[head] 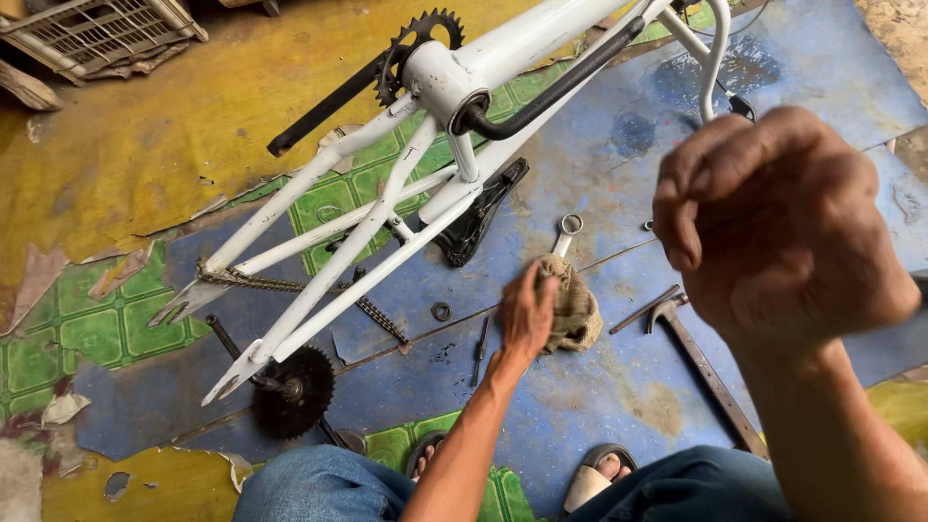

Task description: The person removes a bicycle crank arm by first loosening the bolt with a wrench, then using a hammer to tap the crank arm off the spindle. They then wipe the area and reinsert the crank arm, tightening the bolt to secure it.

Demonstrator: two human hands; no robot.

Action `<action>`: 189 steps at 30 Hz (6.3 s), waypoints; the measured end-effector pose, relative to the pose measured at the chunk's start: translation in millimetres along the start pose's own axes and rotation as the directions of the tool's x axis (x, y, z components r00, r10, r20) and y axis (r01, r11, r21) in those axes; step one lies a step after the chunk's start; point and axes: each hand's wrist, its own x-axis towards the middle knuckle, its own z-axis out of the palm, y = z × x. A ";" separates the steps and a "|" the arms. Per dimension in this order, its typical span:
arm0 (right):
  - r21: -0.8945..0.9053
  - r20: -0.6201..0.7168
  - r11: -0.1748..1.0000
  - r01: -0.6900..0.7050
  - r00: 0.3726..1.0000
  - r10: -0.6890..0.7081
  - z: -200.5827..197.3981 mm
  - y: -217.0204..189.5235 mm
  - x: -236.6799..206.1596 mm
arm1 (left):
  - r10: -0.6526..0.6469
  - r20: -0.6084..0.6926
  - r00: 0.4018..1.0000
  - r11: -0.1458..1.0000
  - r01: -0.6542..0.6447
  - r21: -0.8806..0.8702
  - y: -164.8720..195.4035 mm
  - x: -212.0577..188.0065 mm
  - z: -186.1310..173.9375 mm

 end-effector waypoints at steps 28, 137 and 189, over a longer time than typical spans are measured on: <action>-0.399 0.097 0.817 -0.416 0.867 0.489 -11.9 106.2 -29.6 | -0.345 -0.191 0.919 0.877 0.388 0.284 -88.4 0.2 -90.3; -0.245 -0.314 0.686 -0.685 0.726 0.612 -147.9 194.4 1.2 | 0.327 0.415 0.849 0.593 -0.526 0.610 131.5 85.9 -143.4; -0.751 -0.074 0.660 0.021 0.991 -0.115 32.1 169.0 47.3 | 0.157 0.030 0.987 0.708 -0.091 -0.700 130.8 97.6 -188.2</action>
